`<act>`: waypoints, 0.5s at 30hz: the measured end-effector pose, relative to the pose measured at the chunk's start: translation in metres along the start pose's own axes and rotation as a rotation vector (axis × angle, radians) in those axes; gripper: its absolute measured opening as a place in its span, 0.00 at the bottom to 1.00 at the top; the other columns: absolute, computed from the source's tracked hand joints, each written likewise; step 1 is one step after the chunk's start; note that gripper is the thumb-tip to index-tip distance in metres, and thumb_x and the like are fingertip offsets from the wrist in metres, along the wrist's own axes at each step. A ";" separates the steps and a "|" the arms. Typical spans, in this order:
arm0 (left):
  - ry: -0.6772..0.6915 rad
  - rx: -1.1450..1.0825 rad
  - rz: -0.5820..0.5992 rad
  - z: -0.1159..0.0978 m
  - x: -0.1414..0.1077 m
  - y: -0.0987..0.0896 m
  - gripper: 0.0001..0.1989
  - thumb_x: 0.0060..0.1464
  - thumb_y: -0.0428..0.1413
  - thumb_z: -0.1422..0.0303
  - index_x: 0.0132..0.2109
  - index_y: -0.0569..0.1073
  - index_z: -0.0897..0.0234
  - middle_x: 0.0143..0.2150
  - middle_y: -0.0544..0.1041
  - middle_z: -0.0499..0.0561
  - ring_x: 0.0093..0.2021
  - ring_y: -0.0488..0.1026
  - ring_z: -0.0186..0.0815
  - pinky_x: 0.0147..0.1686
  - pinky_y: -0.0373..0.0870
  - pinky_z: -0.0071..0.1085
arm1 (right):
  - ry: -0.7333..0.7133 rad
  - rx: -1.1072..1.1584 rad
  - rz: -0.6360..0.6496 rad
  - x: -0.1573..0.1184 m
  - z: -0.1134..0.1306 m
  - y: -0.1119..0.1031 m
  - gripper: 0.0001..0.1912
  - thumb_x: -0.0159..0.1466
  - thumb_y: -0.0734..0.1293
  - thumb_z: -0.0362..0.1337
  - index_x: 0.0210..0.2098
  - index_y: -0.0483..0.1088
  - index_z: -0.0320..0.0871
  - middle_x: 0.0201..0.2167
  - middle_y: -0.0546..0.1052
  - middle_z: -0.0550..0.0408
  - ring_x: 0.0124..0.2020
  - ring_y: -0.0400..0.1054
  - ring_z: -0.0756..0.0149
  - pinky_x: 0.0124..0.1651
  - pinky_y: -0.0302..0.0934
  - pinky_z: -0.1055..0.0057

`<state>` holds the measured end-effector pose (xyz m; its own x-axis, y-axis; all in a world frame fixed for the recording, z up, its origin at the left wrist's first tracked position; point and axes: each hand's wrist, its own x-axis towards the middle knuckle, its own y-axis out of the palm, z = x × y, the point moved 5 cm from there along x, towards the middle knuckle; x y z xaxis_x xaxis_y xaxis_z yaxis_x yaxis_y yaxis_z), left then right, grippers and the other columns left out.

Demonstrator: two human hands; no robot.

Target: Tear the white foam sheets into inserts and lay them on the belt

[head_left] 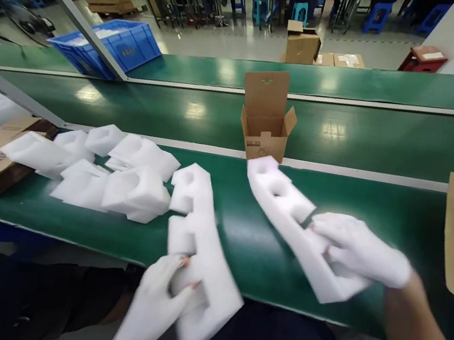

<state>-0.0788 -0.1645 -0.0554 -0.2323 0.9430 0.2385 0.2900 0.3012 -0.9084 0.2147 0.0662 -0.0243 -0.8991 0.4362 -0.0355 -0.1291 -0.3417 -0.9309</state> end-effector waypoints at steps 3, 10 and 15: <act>0.208 -0.105 0.023 -0.061 0.035 0.030 0.18 0.62 0.49 0.57 0.52 0.66 0.66 0.45 0.74 0.57 0.46 0.73 0.42 0.42 0.75 0.39 | -0.063 -0.066 -0.129 0.029 0.035 0.009 0.14 0.61 0.63 0.28 0.46 0.68 0.41 0.42 0.71 0.51 0.42 0.65 0.63 0.42 0.58 0.67; 0.627 0.103 0.066 -0.095 0.089 0.026 0.15 0.57 0.48 0.78 0.51 0.68 0.69 0.53 0.71 0.59 0.54 0.67 0.47 0.49 0.66 0.44 | 0.367 -0.262 -0.020 -0.010 0.045 0.030 0.23 0.60 0.68 0.56 0.36 0.72 0.40 0.31 0.71 0.49 0.33 0.64 0.57 0.33 0.52 0.65; 0.967 0.251 0.212 -0.112 0.130 0.068 0.13 0.58 0.47 0.80 0.47 0.71 0.70 0.47 0.74 0.57 0.51 0.68 0.48 0.49 0.67 0.46 | 0.468 -0.313 0.029 0.010 0.071 0.063 0.31 0.58 0.66 0.60 0.36 0.72 0.34 0.34 0.71 0.43 0.38 0.64 0.50 0.40 0.56 0.59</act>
<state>0.0146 -0.0059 -0.0478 0.6828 0.7174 0.1384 0.0090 0.1811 -0.9834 0.1685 -0.0099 -0.0575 -0.6099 0.7775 -0.1535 0.0872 -0.1267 -0.9881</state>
